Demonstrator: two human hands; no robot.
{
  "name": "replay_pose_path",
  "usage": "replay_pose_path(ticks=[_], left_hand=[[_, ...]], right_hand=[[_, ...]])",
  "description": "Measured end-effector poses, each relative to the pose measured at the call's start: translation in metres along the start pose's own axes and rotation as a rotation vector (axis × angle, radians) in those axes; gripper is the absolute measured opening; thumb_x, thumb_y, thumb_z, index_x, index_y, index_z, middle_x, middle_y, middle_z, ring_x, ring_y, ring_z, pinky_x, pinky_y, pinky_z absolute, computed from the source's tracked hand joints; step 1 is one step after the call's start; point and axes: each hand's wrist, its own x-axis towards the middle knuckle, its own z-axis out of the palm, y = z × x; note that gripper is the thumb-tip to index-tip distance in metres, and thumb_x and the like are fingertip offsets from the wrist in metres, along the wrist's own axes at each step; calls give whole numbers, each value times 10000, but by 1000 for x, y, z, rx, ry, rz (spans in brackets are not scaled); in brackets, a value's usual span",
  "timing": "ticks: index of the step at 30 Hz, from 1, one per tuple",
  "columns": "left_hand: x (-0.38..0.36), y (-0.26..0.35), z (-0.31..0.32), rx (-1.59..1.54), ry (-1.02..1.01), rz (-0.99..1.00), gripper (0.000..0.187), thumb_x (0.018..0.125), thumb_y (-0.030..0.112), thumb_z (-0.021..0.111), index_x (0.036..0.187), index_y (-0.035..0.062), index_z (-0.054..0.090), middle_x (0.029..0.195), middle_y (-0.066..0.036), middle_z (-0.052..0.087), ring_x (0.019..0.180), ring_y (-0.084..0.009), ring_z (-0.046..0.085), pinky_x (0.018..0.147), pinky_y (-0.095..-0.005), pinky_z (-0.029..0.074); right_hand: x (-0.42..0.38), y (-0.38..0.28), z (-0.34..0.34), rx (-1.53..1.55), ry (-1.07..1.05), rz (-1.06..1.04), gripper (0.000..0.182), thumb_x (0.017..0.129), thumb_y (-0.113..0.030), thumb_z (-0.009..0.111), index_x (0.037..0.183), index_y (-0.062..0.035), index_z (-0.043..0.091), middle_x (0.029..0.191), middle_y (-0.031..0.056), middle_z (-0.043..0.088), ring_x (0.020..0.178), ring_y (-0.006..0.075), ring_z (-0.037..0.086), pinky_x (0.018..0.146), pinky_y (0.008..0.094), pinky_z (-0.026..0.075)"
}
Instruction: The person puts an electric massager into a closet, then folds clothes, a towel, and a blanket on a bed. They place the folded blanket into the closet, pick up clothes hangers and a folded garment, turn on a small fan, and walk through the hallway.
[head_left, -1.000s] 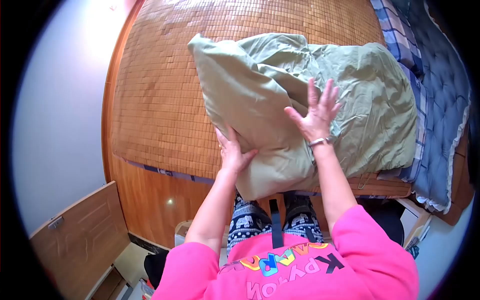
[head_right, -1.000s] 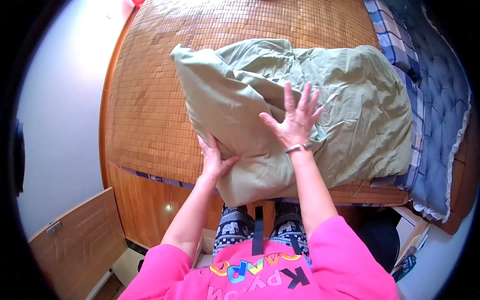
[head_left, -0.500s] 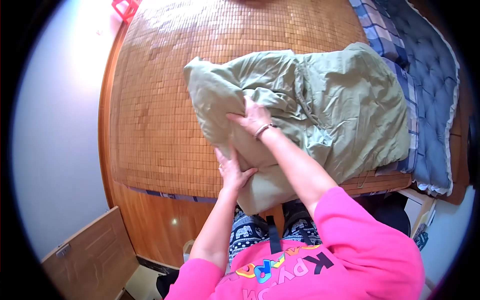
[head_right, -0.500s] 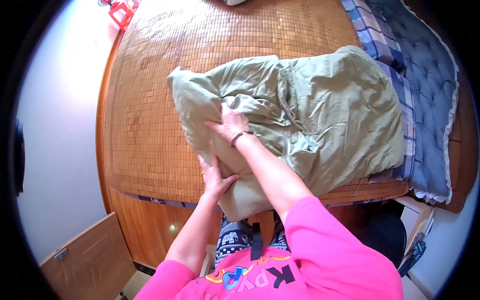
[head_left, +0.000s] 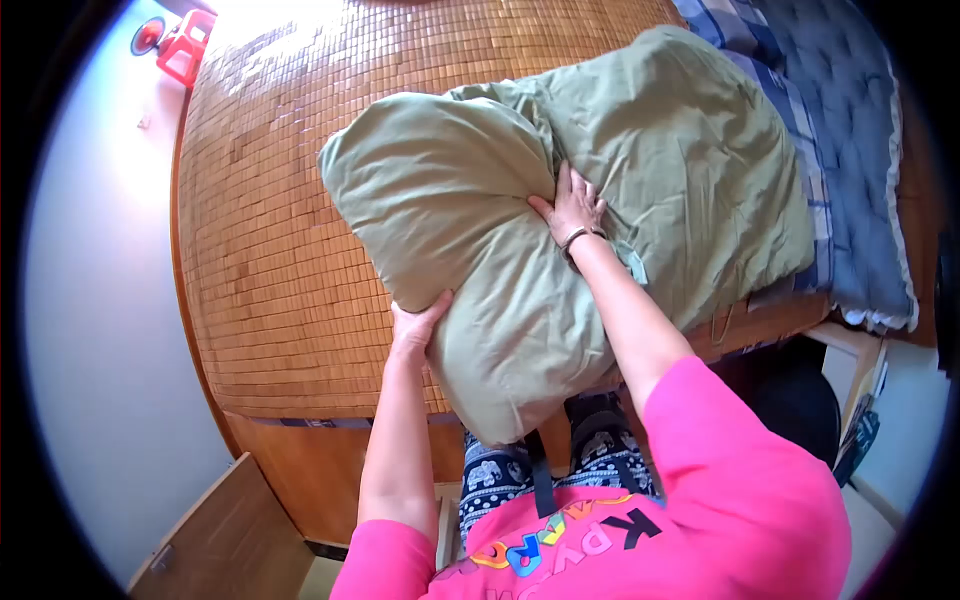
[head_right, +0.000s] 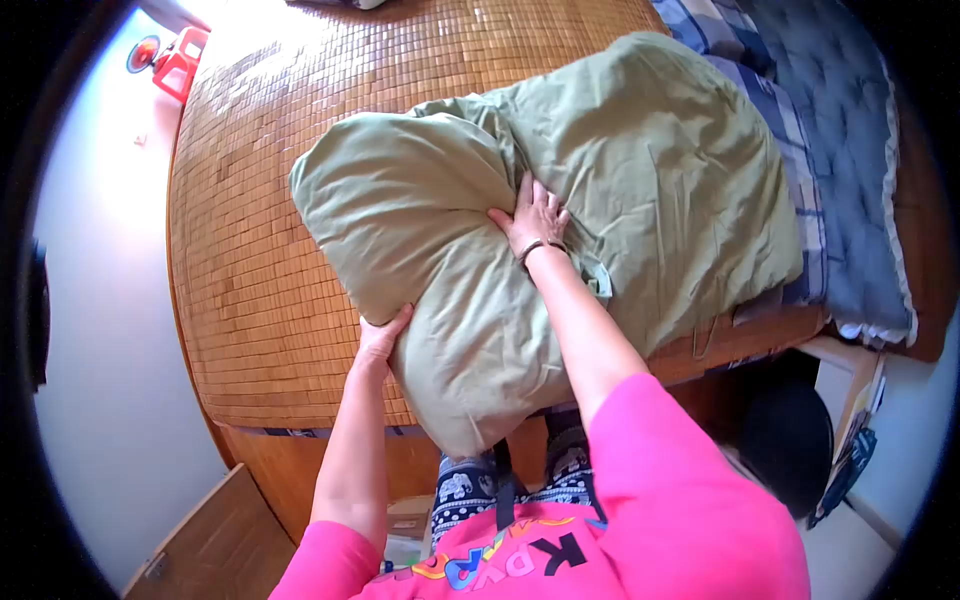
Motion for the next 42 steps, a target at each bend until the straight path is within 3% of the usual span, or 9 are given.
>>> replay_pose_path(ticks=[3,15,21,23,28,31,34,39,42], left_hand=[[4,-5,-8,-78,-123,-66,894,629,372,854,1341,52,418,1275,-134,534,1132,-242,525,940,-399,425],[-183,90,-49,-355,14,164,601,732,116,759,1238,-22,467,1192,-142,555,1047,-245,566,902,-354,466],[-203,68,15,834,107,415,1238,620,496,808,1356,-179,76,1363,-348,208,1281,-425,267,1085,-437,251],[-193,63,51,823,2,690,1148,651,481,789,1403,-108,152,1270,-313,342,1202,-436,357,1030,-444,318],[-143,65,133,894,-333,941,972,698,368,773,1420,-22,252,1143,-257,414,1044,-398,449,935,-445,388],[-121,95,164,1179,-780,960,947,646,265,809,1442,130,314,1158,-187,413,1038,-326,453,899,-403,410],[-149,143,212,1900,-828,1074,883,693,283,754,1451,196,311,1206,-162,426,1104,-306,445,975,-420,352],[-111,104,233,2171,-561,1761,562,820,318,587,1340,159,444,1187,-94,533,1152,-257,487,1089,-419,205],[-120,111,209,2343,-910,1271,346,780,277,623,1073,114,540,921,-18,613,928,-206,595,1002,-391,298]], right_hand=[[-63,-7,-47,165,245,-205,997,788,-624,571,1476,-58,123,1482,174,270,1339,357,282,1073,508,243],[-184,-81,-111,1246,-733,-286,1209,739,-613,650,1448,40,-80,1521,246,43,1426,281,69,1154,323,107],[-166,-32,-25,1726,-1303,398,561,866,-417,570,1283,-46,519,1161,99,617,1032,203,598,907,334,477],[-146,16,-9,1059,-751,-27,382,929,-334,501,1160,-54,619,1077,110,657,940,188,630,847,338,496],[-124,141,-96,1040,122,-18,119,825,-77,597,926,-51,655,884,72,682,841,165,639,730,290,513],[-66,244,-139,694,485,58,497,791,-223,723,1203,-52,505,1093,96,611,985,193,585,879,327,472],[2,297,-148,515,270,73,1009,623,-607,761,1354,-33,369,1243,203,530,1194,334,483,1008,415,389],[84,294,-130,538,-40,16,1024,612,-557,804,1380,-44,363,1310,152,511,1220,297,478,1022,395,383],[84,287,-115,1229,-400,310,867,659,-375,840,1360,-81,424,1237,101,575,1132,223,541,966,370,436]])
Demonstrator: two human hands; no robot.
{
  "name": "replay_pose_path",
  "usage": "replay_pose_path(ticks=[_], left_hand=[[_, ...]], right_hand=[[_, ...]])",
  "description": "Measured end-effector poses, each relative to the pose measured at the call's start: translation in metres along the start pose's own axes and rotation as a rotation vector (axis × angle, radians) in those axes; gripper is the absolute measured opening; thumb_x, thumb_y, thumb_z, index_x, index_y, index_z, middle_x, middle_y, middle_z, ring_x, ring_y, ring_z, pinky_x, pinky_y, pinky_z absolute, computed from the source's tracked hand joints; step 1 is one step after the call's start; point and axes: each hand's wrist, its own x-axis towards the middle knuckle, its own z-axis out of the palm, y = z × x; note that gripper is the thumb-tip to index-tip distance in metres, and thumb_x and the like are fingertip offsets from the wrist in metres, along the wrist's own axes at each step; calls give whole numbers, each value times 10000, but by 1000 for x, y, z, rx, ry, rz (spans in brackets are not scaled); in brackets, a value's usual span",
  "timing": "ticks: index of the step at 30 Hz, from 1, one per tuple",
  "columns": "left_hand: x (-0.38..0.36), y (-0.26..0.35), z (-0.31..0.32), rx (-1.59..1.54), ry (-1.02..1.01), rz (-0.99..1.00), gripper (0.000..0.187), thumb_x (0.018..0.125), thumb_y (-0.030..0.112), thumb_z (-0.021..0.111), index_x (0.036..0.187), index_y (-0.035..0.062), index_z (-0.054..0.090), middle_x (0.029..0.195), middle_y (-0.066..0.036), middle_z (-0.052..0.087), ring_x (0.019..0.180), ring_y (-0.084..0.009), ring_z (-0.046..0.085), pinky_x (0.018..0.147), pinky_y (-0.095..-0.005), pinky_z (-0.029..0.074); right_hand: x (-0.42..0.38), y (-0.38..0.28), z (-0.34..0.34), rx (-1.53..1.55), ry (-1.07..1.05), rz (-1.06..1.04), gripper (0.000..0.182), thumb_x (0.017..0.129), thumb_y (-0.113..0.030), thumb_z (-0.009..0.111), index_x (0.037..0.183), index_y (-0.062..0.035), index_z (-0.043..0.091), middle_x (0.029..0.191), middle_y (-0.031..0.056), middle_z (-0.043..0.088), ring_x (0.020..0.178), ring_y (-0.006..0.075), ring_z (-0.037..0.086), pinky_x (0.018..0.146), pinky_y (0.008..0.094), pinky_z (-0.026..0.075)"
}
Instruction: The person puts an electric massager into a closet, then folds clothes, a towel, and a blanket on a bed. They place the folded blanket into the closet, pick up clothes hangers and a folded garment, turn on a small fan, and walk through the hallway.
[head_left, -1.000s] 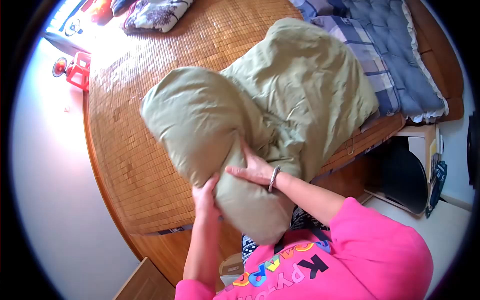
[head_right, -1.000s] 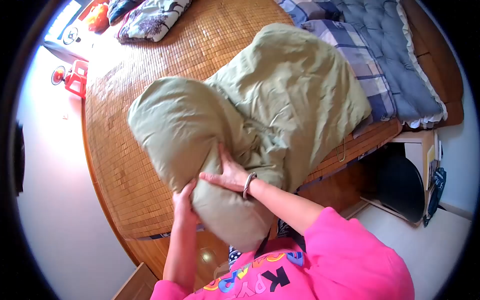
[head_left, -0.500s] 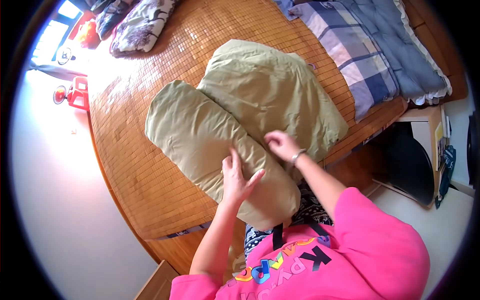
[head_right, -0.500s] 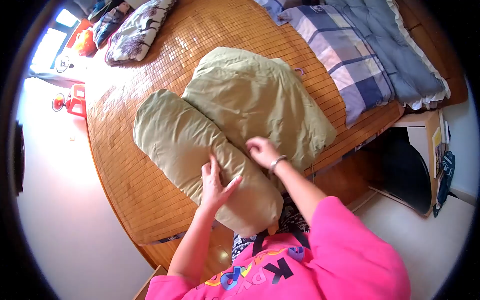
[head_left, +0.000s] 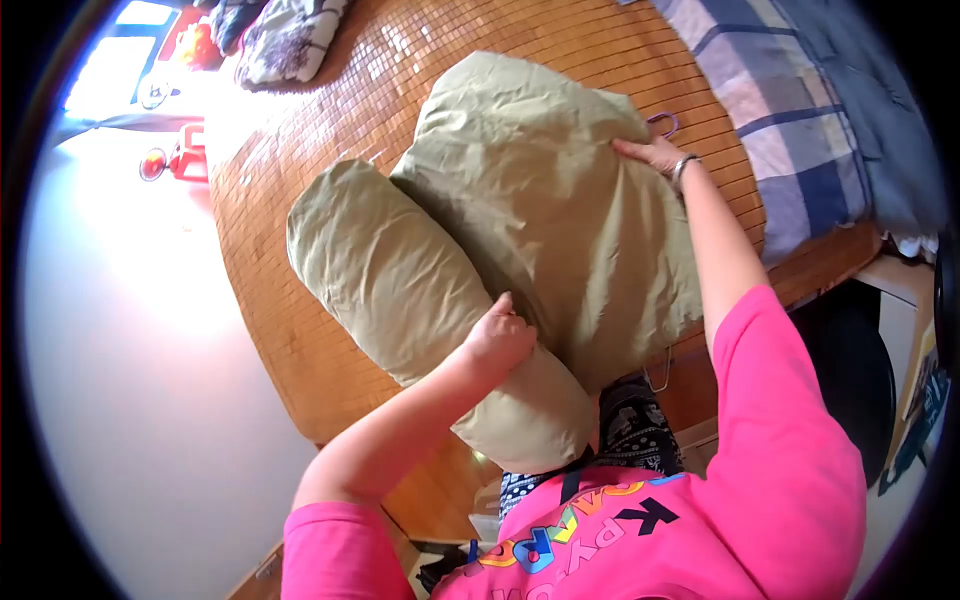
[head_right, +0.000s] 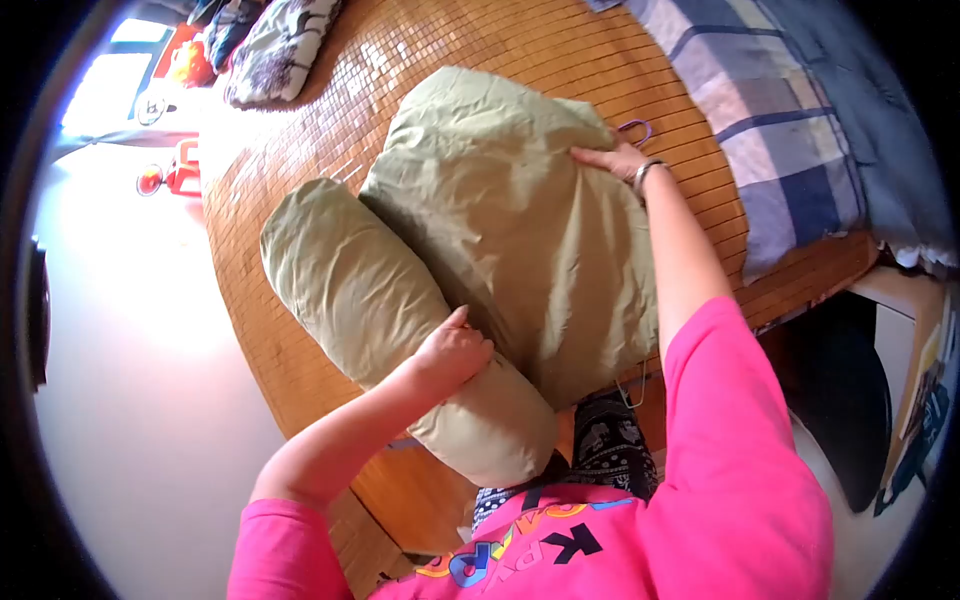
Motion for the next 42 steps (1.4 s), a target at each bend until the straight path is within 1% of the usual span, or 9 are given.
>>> replay_pose_path(ticks=[10,16,19,24,30,32,35,38,42], left_hand=[[-222,25,105,-404,33,8,68,820,198,523,836,137,550,752,-24,602,772,-213,621,694,-361,458],[-292,44,174,-471,143,-100,77,804,211,529,775,140,537,701,-25,580,722,-224,608,668,-350,456],[-308,51,183,-501,223,-141,73,780,207,544,746,144,527,673,-20,570,690,-221,611,641,-357,460],[-318,48,156,-519,245,-184,80,726,195,595,728,147,530,620,-18,540,638,-211,617,561,-348,462],[-274,-3,77,-628,192,-54,136,654,132,657,748,105,562,685,-71,610,699,-273,625,601,-398,483],[-254,-22,37,-588,178,-6,138,652,132,660,751,99,568,681,-74,615,698,-272,631,596,-399,488],[-210,-61,-35,-458,176,86,136,655,150,676,762,112,602,670,-78,624,676,-267,646,573,-379,499],[-144,-93,-140,-197,-29,129,94,701,144,658,794,129,660,760,-46,657,794,-219,658,681,-344,501],[39,-99,-185,5,-87,135,359,699,70,640,1058,62,626,1098,-135,612,1106,-263,552,966,-402,370]], right_hand=[[-58,-69,38,-28,-83,82,550,689,-156,781,1182,-21,579,985,97,671,874,175,645,797,326,524],[-227,-134,257,-1068,324,-820,763,656,-112,712,1340,-40,381,1139,160,454,953,308,547,801,380,522],[-184,10,385,-1651,433,-974,371,805,-112,534,1176,-114,537,1009,47,512,760,183,548,392,359,477],[-136,167,497,-1333,-291,-452,516,893,-228,423,1402,-190,344,1183,304,507,910,363,617,682,476,524],[-157,51,377,-543,-935,-305,364,905,-224,513,1210,-32,565,1116,163,640,1022,241,619,887,363,478],[-168,46,324,27,-431,-295,317,883,-252,567,1104,-25,586,973,142,674,927,240,639,831,363,489],[-192,55,251,-1144,118,-862,413,842,-387,588,1123,-86,564,991,110,617,880,259,595,710,373,443],[-216,92,214,-893,-364,-142,504,883,-474,507,1190,-77,558,1092,74,616,968,225,584,815,422,455],[-232,127,111,387,-449,450,551,886,-477,532,1219,-38,528,1150,98,594,1036,221,564,870,399,446]])
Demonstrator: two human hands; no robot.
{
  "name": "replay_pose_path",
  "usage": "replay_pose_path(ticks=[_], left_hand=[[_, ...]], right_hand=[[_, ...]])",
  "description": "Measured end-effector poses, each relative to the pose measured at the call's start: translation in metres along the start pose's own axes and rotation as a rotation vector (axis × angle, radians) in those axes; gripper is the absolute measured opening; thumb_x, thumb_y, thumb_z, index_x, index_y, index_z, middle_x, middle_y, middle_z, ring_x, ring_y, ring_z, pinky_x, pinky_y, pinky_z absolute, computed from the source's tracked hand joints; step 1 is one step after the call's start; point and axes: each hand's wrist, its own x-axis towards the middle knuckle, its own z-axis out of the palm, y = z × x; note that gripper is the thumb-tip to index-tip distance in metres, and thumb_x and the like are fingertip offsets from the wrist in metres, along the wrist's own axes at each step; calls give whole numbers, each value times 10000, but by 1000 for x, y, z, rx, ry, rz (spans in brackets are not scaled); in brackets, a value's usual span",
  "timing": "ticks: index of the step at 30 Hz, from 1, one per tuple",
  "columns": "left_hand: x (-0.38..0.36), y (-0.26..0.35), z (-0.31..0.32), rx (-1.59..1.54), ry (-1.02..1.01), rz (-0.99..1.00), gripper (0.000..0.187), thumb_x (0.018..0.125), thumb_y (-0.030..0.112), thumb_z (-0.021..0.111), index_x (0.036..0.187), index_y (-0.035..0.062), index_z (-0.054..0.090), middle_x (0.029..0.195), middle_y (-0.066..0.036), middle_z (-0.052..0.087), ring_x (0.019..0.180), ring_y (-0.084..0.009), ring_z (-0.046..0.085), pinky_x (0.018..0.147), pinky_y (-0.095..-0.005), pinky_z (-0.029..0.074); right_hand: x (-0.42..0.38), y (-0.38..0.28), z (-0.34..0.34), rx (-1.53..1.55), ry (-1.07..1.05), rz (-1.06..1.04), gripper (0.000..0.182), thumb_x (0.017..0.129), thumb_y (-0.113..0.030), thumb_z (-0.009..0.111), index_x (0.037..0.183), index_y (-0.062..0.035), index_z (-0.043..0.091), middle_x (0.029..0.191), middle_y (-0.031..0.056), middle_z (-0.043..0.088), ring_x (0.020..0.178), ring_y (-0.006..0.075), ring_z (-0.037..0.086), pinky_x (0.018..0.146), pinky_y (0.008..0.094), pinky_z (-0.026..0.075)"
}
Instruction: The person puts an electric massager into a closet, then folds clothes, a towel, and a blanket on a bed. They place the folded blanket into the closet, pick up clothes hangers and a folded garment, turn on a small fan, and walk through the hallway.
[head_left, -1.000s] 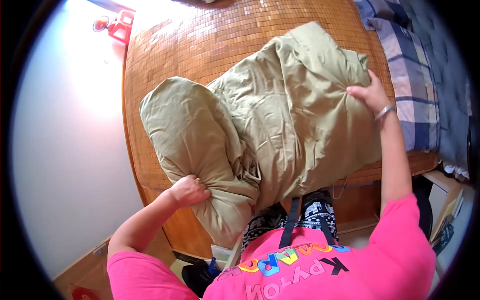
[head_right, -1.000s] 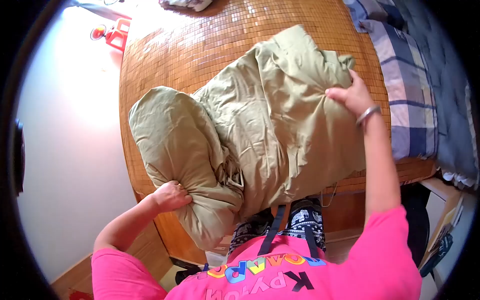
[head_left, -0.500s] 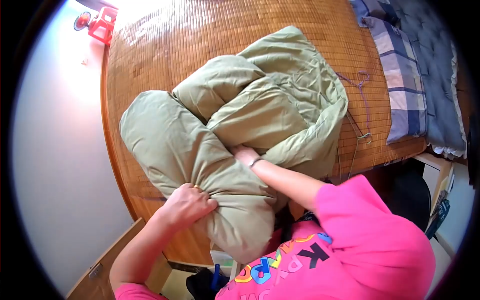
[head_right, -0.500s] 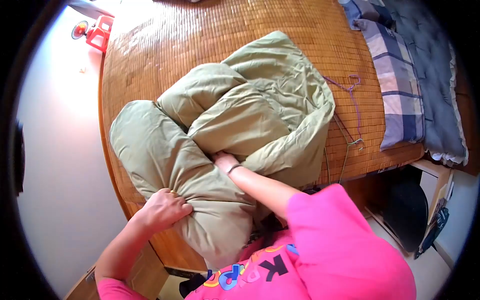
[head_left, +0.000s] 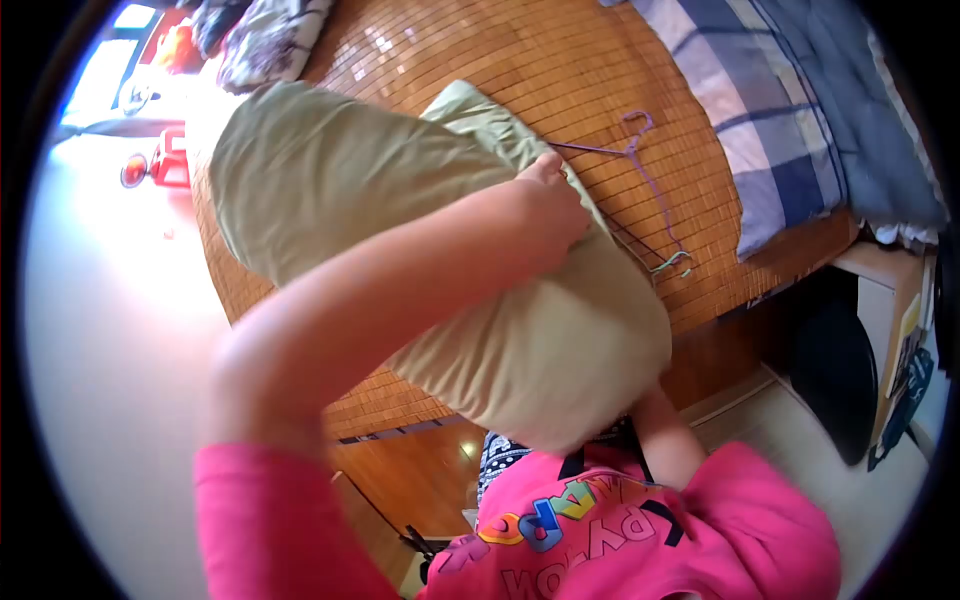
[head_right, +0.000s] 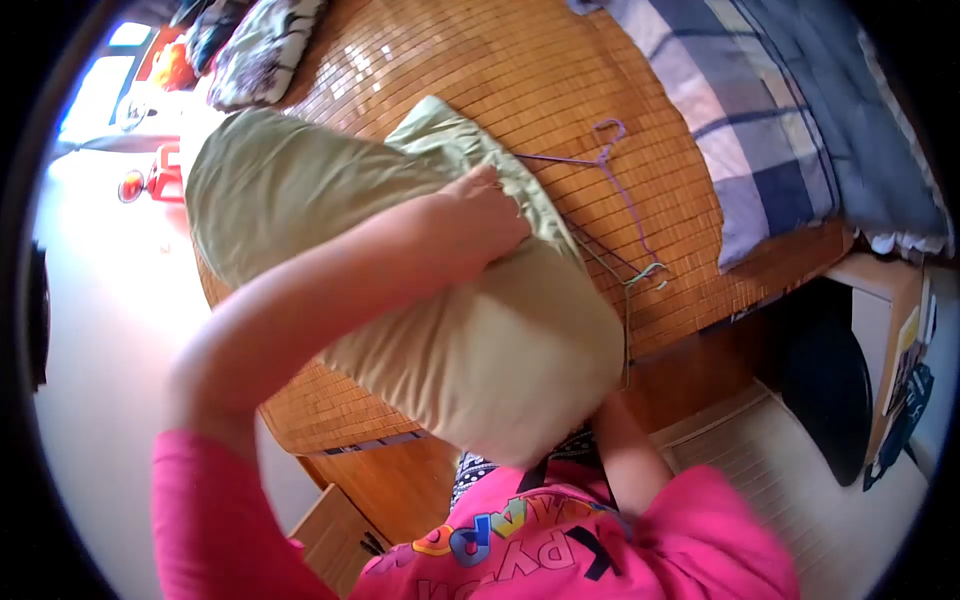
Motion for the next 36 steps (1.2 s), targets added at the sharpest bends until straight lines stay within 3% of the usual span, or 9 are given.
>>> replay_pose_path(ticks=[4,7,11,14,16,18,26,32,36], left_hand=[[123,-5,92,-211,557,94,662,671,37,643,1304,42,446,1309,-176,475,1247,-307,435,1051,-454,280],[163,0,97,-345,608,152,835,643,4,639,1400,46,290,1424,-184,338,1324,-323,326,1078,-461,257],[140,-15,42,-458,613,30,681,714,154,622,1349,39,405,1414,-196,355,1294,-329,368,1079,-471,260],[67,-47,-1,-81,73,-541,600,787,353,602,1297,53,504,1403,-202,368,1262,-343,395,1066,-529,244],[-1,-75,30,-222,790,-884,710,797,496,598,1375,120,431,1448,-202,307,1318,-373,322,1047,-625,184],[-45,-78,45,-41,735,-1179,838,780,623,562,1455,200,300,1510,-202,188,1384,-399,191,1023,-699,99],[65,-152,219,-384,753,-882,848,764,694,455,1466,257,267,1495,-185,254,1390,-348,219,1046,-676,45],[50,-154,211,-371,1012,-884,714,821,632,463,1415,243,386,1438,-174,365,1354,-315,313,1081,-595,92],[-8,-136,185,-358,1392,-778,664,793,442,652,1372,196,441,1424,-170,377,1333,-323,338,1078,-496,243]], right_hand=[[-51,-26,-121,462,339,-171,602,890,-481,558,1247,0,499,1208,123,573,1104,216,544,926,376,438],[-64,-105,-108,-424,964,-728,795,858,-542,575,1348,48,369,1347,195,454,1226,286,460,985,390,400],[-15,-176,-18,-945,1012,-1011,1091,701,-736,574,1409,37,271,1437,253,312,1337,373,313,1043,542,277],[14,-154,28,-1151,1045,-816,1156,628,-779,567,1424,6,270,1465,251,262,1373,409,213,1020,656,191],[15,-126,51,-1232,887,-658,1162,613,-797,534,1430,-13,273,1485,251,213,1387,425,148,991,720,129],[6,-88,72,-1216,797,-589,1141,623,-800,524,1424,-23,290,1480,256,210,1372,459,147,997,723,111],[99,27,114,-1422,289,-124,1158,556,-850,507,1328,5,391,1425,333,216,1335,543,115,1015,713,72],[49,-3,126,-1360,475,-389,1042,588,-757,632,1326,-57,405,1457,254,200,1348,476,136,1058,633,90],[20,-122,61,-634,717,-731,412,845,-404,641,1011,-41,540,950,76,576,901,209,558,794,337,456]])
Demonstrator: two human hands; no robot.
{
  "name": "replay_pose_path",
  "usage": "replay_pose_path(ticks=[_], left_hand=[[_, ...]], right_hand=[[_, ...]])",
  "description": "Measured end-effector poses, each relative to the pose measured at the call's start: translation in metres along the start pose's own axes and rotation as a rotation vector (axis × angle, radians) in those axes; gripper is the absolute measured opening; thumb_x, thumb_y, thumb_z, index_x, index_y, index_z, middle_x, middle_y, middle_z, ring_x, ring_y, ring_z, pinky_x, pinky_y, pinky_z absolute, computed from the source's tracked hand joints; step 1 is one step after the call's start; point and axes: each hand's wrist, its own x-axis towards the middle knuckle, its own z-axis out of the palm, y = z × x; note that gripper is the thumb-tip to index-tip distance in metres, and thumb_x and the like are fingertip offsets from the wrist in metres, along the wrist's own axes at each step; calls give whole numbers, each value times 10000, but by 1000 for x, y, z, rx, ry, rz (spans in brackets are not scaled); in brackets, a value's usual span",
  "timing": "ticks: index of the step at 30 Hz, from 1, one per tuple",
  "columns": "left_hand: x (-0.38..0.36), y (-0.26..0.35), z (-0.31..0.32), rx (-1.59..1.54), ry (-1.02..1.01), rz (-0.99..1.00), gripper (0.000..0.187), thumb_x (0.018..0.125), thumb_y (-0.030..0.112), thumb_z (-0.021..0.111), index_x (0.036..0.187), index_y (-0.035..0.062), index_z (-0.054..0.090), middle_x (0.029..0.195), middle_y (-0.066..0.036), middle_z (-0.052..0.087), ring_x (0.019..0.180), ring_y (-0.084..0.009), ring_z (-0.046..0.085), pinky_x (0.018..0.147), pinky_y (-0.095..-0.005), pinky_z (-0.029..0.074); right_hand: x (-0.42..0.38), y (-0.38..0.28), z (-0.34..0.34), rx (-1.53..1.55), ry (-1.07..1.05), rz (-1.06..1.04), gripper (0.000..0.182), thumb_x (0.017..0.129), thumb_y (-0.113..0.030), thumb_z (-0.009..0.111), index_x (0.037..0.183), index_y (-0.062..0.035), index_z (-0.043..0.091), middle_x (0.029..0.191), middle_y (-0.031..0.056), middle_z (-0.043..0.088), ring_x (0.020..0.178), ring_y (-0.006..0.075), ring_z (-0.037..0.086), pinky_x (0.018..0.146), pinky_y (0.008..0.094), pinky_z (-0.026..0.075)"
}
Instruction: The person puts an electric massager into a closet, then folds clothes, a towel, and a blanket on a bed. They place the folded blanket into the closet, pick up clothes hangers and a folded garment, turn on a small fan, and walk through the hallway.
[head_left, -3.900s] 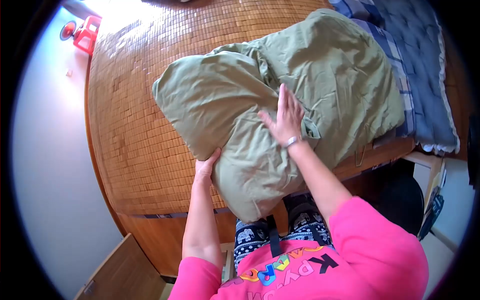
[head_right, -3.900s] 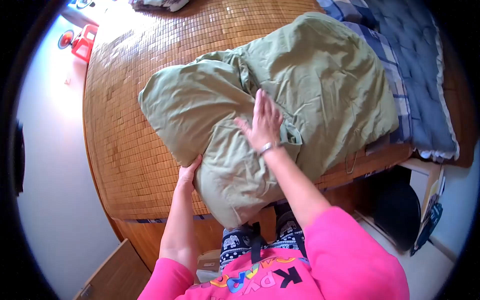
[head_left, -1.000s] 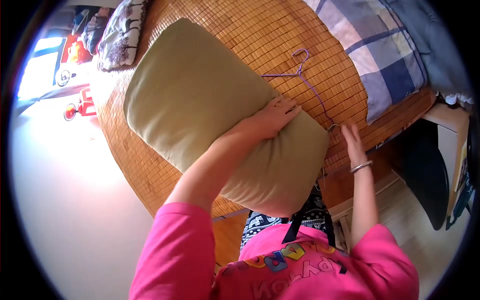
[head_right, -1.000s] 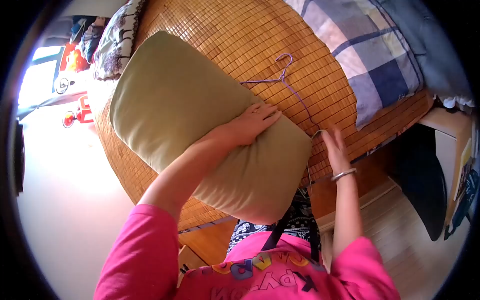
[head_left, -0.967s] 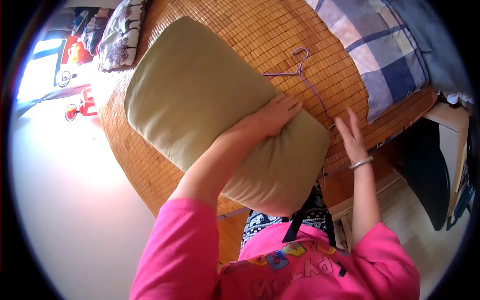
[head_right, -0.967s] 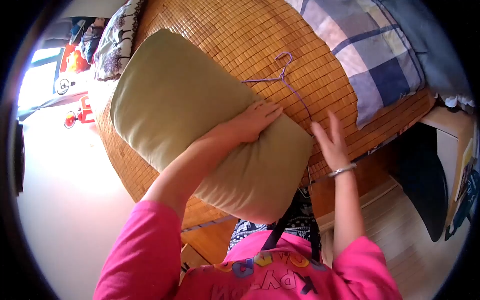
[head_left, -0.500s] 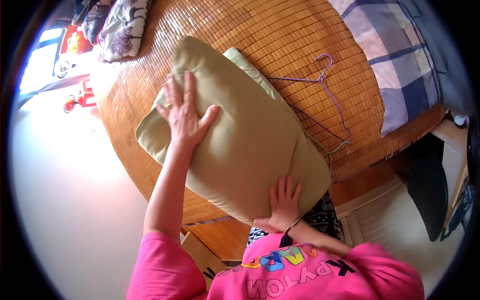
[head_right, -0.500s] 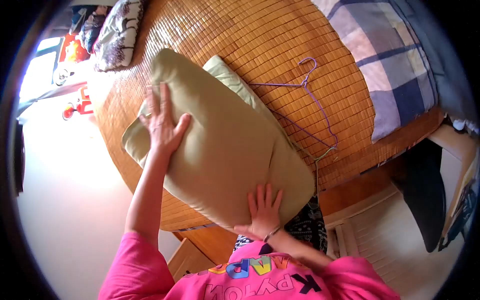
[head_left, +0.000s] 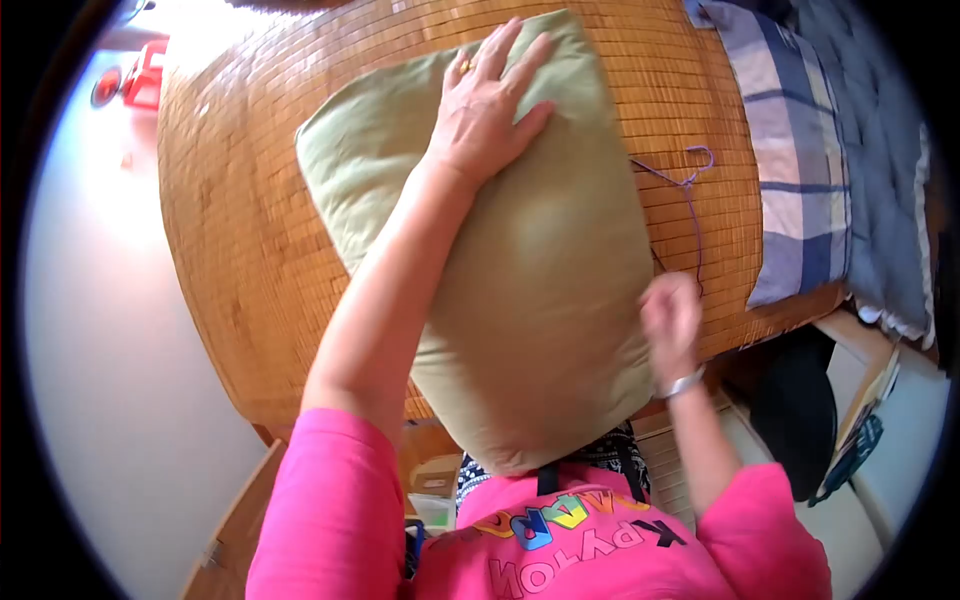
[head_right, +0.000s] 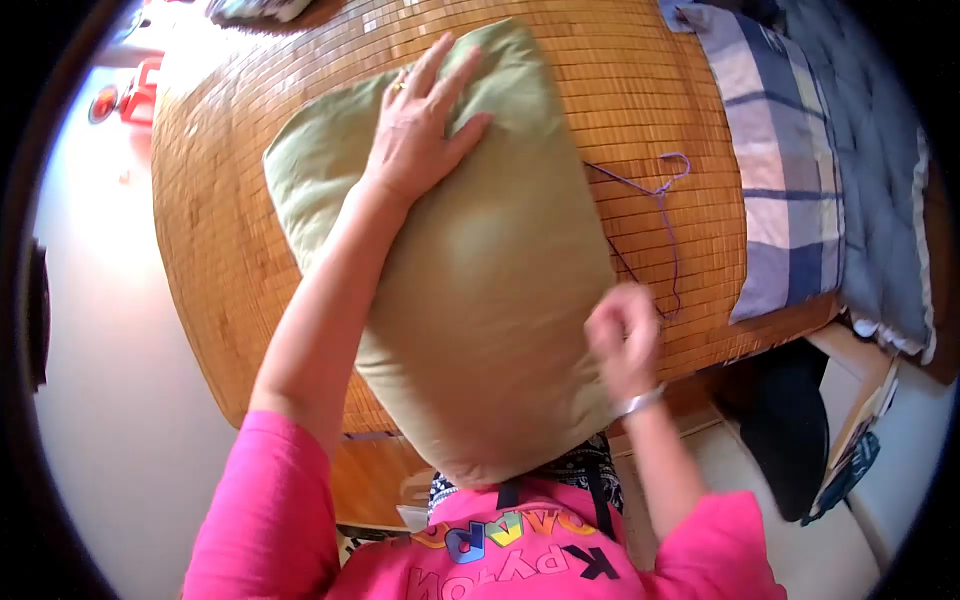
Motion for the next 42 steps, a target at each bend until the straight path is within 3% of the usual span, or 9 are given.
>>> replay_pose_path(ticks=[4,6,8,12,16,19,27,37,42], left_hand=[[-67,15,-115,-52,191,-476,1089,563,507,825,1438,140,292,1477,-191,250,1375,-360,228,1085,-513,229],[-151,-11,-112,-172,50,-787,1333,519,554,836,1475,57,51,1480,-289,122,1388,-388,160,1111,-494,198],[-241,-23,-67,-577,-85,-1314,1328,596,587,795,1473,35,-35,1488,-295,99,1391,-378,156,1120,-454,195],[-341,0,-4,-1664,-19,-1532,1120,678,839,488,1471,97,216,1493,-100,288,1366,-271,259,1081,-452,269],[-334,14,-9,-2070,139,-1511,1152,600,908,427,1449,138,300,1454,-107,365,1311,-269,355,1045,-452,351],[-310,33,-54,-2471,448,-1109,978,692,728,585,1410,104,356,1355,-97,478,1168,-258,499,970,-423,424],[-333,118,-133,-2114,830,-1058,764,691,411,681,1319,41,454,1202,-86,578,1015,-227,575,883,-357,469],[-407,351,-296,-1607,294,-1260,635,730,234,789,1264,12,527,1290,-118,542,1101,-215,552,930,-320,443],[-443,502,-251,-1810,965,-1321,593,786,220,752,1289,29,501,1310,-122,519,1211,-232,464,1011,-365,378]], right_hand=[[86,115,9,-186,0,-124,551,892,-414,580,1267,-29,455,1171,95,546,1036,225,533,904,347,432],[101,132,31,244,-291,226,620,929,-500,463,1360,-58,406,1288,95,508,1132,223,507,971,331,399],[103,118,40,395,-410,402,649,933,-538,413,1374,-63,395,1317,93,493,1160,213,494,990,325,386],[113,99,35,345,-512,492,652,931,-481,436,1395,-28,366,1372,97,457,1223,206,460,1025,335,363],[126,45,21,174,-491,399,641,925,-468,452,1385,-26,378,1356,95,470,1209,203,470,1018,334,370],[121,-10,13,75,-493,319,634,920,-458,464,1378,-25,388,1344,94,480,1198,201,478,1013,333,375],[81,-138,50,-92,-740,57,614,908,-431,496,1358,-22,412,1312,90,505,1170,195,499,998,330,389],[-73,-210,162,-298,-1499,-179,590,893,-398,537,1334,-18,443,1272,86,537,1135,187,525,980,327,406],[-197,-235,205,-397,-1911,-273,579,885,-382,557,1322,-16,458,1252,84,553,1117,184,539,971,326,414]])
